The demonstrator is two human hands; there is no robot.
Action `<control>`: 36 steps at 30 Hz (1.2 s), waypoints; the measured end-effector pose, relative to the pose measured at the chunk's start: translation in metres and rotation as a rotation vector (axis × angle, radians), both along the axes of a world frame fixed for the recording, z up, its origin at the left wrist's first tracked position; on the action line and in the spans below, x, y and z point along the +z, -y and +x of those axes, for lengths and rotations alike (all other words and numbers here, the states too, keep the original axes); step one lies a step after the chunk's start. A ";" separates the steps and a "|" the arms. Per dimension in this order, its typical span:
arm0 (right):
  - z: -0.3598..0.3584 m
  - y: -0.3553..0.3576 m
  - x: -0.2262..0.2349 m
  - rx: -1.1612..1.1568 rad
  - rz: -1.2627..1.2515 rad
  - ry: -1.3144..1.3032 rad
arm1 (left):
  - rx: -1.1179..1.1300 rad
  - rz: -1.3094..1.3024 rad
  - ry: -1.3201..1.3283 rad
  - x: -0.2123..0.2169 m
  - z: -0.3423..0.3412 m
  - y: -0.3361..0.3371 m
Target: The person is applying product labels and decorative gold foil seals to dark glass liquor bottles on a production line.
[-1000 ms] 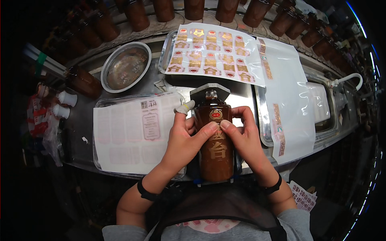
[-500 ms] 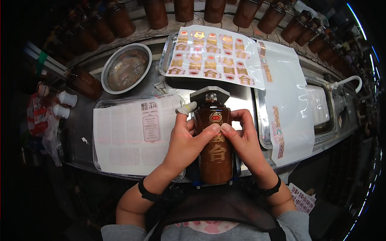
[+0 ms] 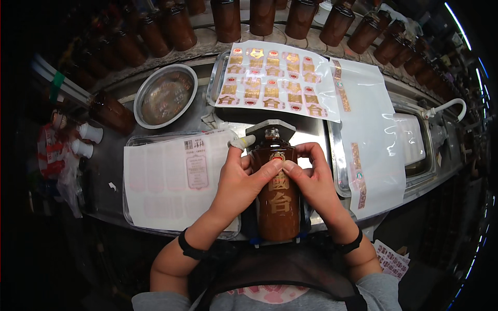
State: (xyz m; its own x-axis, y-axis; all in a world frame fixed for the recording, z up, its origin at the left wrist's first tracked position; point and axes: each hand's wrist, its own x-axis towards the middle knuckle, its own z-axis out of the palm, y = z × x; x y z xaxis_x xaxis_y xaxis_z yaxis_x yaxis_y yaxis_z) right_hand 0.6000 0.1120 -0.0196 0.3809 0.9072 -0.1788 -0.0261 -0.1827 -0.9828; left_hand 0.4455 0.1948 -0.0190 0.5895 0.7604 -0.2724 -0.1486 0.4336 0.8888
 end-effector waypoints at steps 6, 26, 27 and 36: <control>-0.002 -0.001 0.001 0.001 -0.019 0.028 | 0.002 0.036 0.022 -0.003 0.001 0.000; 0.049 0.041 0.003 -0.148 -0.013 -0.501 | -0.192 0.126 -0.004 -0.026 -0.024 0.041; 0.043 0.037 0.014 -0.176 0.037 -0.480 | -0.183 0.122 0.007 -0.027 -0.024 0.041; -0.035 0.020 0.044 0.242 0.219 0.598 | -0.186 0.151 -0.017 -0.037 -0.066 0.022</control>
State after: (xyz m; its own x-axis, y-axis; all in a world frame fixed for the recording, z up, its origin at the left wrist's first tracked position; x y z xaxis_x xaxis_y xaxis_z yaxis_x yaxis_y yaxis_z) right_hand 0.5653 0.0915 0.0242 0.1389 0.9706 0.1966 0.5500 0.0895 -0.8304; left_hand 0.3797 0.1727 -0.0564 0.7198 0.6718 -0.1751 -0.0630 0.3144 0.9472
